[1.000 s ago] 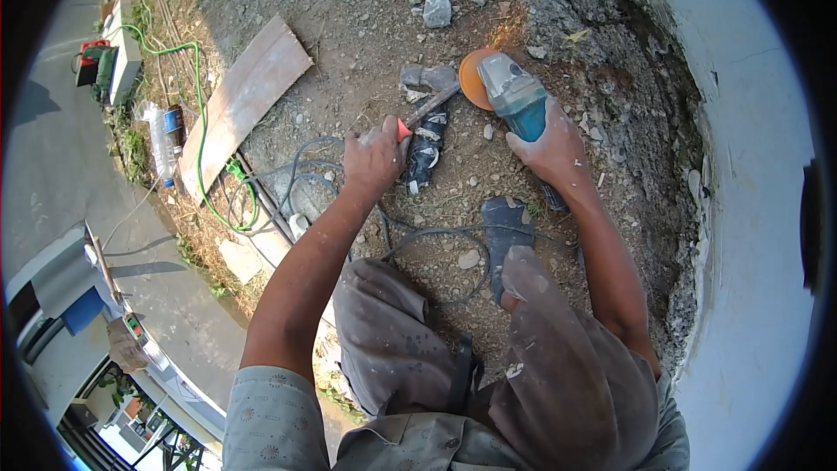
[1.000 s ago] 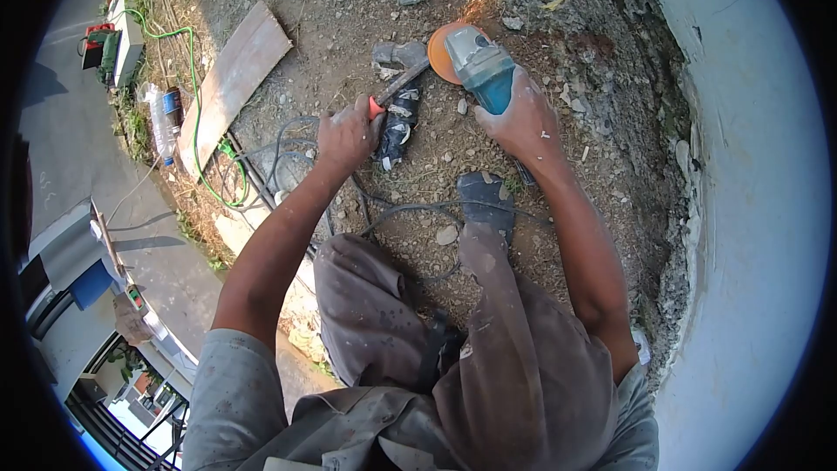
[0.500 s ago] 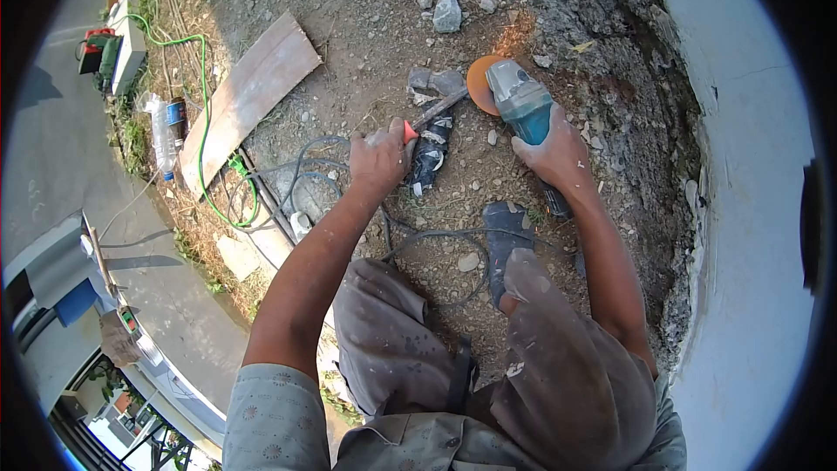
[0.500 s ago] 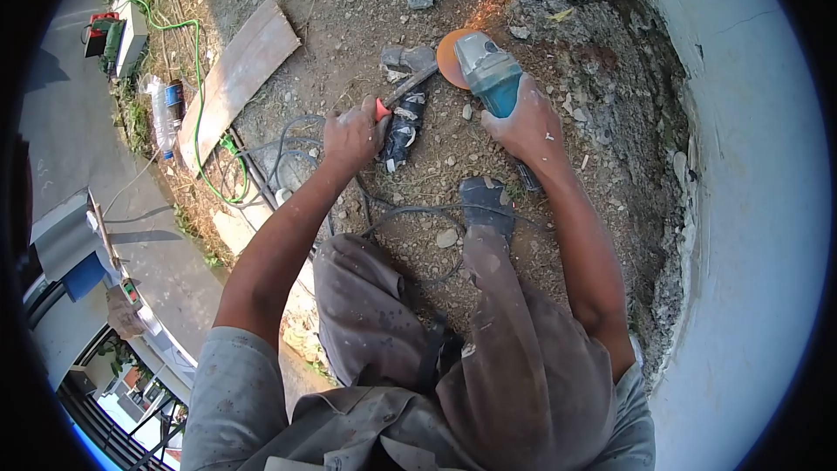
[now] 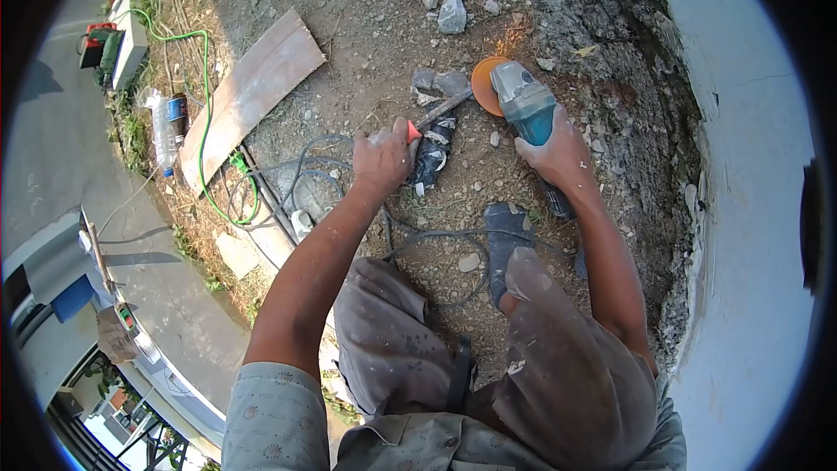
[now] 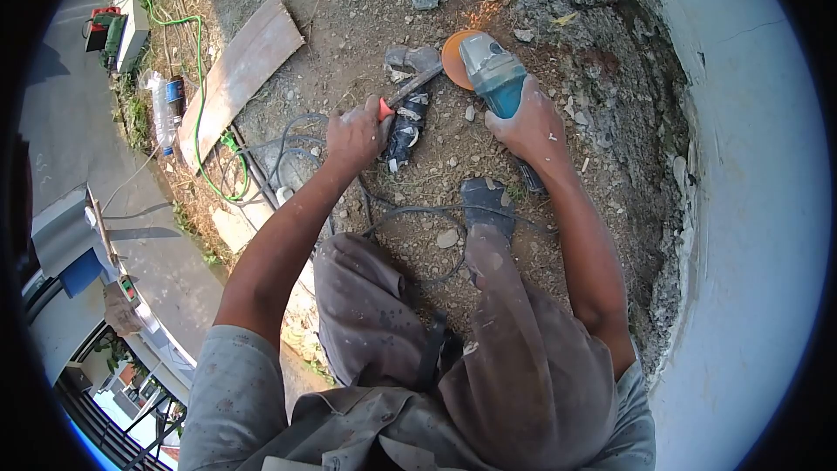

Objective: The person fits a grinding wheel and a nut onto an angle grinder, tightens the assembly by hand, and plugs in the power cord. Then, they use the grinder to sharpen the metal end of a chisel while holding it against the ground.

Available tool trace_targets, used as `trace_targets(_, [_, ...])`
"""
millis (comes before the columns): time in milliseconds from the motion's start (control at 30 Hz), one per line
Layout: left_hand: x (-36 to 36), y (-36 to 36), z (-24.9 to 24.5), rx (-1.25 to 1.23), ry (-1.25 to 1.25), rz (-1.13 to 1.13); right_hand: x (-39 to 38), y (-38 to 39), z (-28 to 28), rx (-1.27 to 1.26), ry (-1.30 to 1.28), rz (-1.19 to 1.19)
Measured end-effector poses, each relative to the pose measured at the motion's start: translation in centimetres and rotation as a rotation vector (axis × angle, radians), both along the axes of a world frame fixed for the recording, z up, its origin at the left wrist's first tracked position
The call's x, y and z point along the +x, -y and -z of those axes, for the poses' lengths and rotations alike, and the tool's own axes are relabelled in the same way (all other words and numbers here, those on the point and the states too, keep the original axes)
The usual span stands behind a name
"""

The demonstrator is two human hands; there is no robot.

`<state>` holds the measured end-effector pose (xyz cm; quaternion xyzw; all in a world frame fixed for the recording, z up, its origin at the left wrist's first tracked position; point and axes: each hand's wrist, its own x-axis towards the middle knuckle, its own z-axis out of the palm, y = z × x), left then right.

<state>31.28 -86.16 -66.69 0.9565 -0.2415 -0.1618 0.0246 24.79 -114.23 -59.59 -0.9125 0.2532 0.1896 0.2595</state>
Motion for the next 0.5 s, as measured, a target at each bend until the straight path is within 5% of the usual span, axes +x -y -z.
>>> trace_targets(500, [-0.01,-0.11,0.24,-0.031,-0.007,-0.014,-0.11,0.07,0.4,-0.008,0.062,-0.006])
